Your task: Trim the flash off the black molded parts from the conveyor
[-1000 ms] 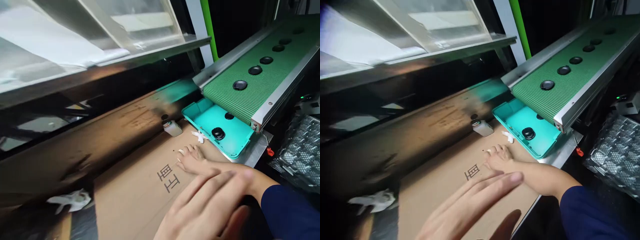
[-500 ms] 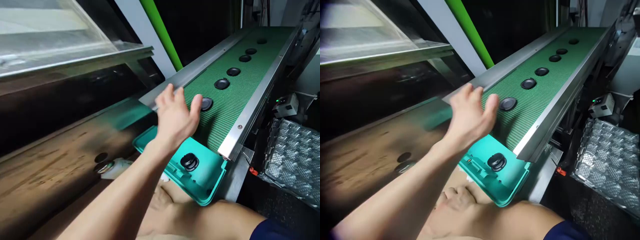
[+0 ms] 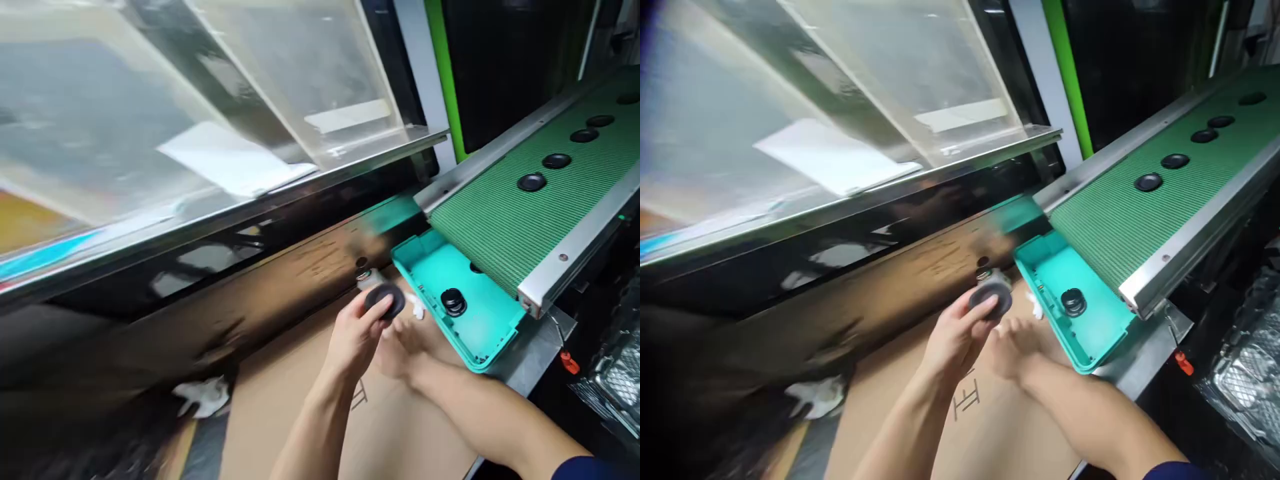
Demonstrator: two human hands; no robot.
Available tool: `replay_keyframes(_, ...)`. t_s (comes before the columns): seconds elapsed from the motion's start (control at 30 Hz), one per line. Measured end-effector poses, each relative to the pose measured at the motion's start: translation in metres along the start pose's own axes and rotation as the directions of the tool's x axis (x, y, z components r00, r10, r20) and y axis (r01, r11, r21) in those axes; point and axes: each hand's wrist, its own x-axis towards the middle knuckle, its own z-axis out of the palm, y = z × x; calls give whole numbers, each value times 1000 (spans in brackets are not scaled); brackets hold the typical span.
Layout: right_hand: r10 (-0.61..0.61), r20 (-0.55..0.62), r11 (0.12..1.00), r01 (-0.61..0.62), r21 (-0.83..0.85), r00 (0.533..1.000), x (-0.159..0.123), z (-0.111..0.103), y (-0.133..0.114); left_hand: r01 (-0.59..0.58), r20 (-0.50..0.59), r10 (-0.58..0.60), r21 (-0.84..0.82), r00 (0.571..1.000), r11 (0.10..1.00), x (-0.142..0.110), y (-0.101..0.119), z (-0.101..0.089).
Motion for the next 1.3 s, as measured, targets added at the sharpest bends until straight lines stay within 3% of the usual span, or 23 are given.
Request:
replay_keyframes(0.1,-48,25,997,50,-65,999,5,8,9,213,-232,-264,-222,936,952,-34,-51,-93)
replay_keyframes(0.17,-49,-60,998,47,-35,997,7,11,11,203,-315,-316,-343,895,917,-49,-79,-127)
replay_keyframes(0.23,-77,-175,995,87,50,982,5,16,5,148,-345,-314,-431,885,890,-56,-95,-141)
replay_keyframes(0.33,-196,-257,963,236,133,946,-9,27,-14,122,-276,-313,-542,909,832,-55,-102,-142)
replay_keyframes(0.47,-386,-104,920,391,27,917,-32,42,-40,197,-54,-323,-693,945,693,-59,-101,-142)
replay_keyframes(0.53,-422,-19,906,421,-40,906,-32,45,-47,216,8,-307,-730,952,649,-63,-103,-143)
replay_keyframes(0.67,-304,30,949,305,-81,952,-20,43,-52,209,-24,-339,-747,940,632,-62,-111,-141)
replay_keyframes(0.83,-293,41,951,295,-86,955,-29,43,-57,208,-32,-362,-771,932,601,-53,-116,-140)
replay_keyframes(0.9,-243,27,963,244,-110,970,-33,44,-59,185,-54,-352,-772,934,609,-53,-115,-141)
replay_keyframes(1.03,-310,59,943,315,-103,949,-29,42,-53,198,-53,-346,-735,937,649,-54,-115,-146)
replay_keyframes(1.1,-236,5,967,235,-100,972,-22,38,-45,159,-96,-321,-715,942,680,-54,-116,-147)
replay_keyframes(1.2,-188,-88,982,189,6,978,-14,32,-33,116,-126,-279,-695,952,710,-53,-115,-145)
replay_keyframes(1.3,-170,-58,972,177,153,984,-15,31,-31,75,-165,-243,-662,956,745,-54,-111,-141)
